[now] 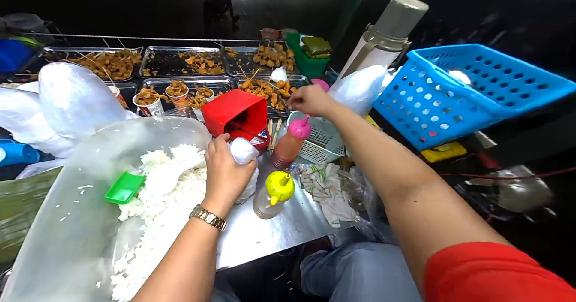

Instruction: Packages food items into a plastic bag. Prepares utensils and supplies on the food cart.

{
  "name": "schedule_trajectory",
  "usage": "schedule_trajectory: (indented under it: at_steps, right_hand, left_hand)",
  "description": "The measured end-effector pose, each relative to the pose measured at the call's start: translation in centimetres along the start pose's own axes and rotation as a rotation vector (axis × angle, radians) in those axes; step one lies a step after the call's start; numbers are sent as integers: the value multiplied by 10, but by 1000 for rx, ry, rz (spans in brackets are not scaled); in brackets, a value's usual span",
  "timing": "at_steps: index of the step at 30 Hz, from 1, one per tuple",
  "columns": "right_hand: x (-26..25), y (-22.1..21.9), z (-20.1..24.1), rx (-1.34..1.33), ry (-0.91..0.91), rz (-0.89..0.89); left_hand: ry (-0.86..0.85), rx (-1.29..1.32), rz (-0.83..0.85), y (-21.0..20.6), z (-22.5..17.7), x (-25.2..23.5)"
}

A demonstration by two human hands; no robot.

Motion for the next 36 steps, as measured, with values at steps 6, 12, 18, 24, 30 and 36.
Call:
schedule_trajectory:
  at_steps: [6, 12, 18, 24, 30, 36]
  right_hand:
    - [-50, -66, -7, 226, 17, 544]
    - [-72, -91, -2, 347, 109, 697]
    - [-71, -98, -12, 100, 79, 810]
    - [-78, -120, -12, 471, 140, 835]
    - [-71, -126, -4, 539, 41, 764]
    - [-73, -132, -4, 596, 127, 764]
  left_hand:
    - [-7, 24, -42, 1, 0, 5]
    - [18, 31, -55, 0, -1, 9]
    - [-19, 17, -110, -3, 0, 12]
    - [-117, -19, -181, -5, 5, 13]
    - [-126, -31, -185, -3, 5, 15]
    - [-128, -23, -187, -4, 5, 15]
Point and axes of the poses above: each hand's wrist, its own x-axis away from the middle knuckle, its own y-axis out of the back of the hand, z = x × y, the point moved 4 cm from there along -x, towards the middle knuckle
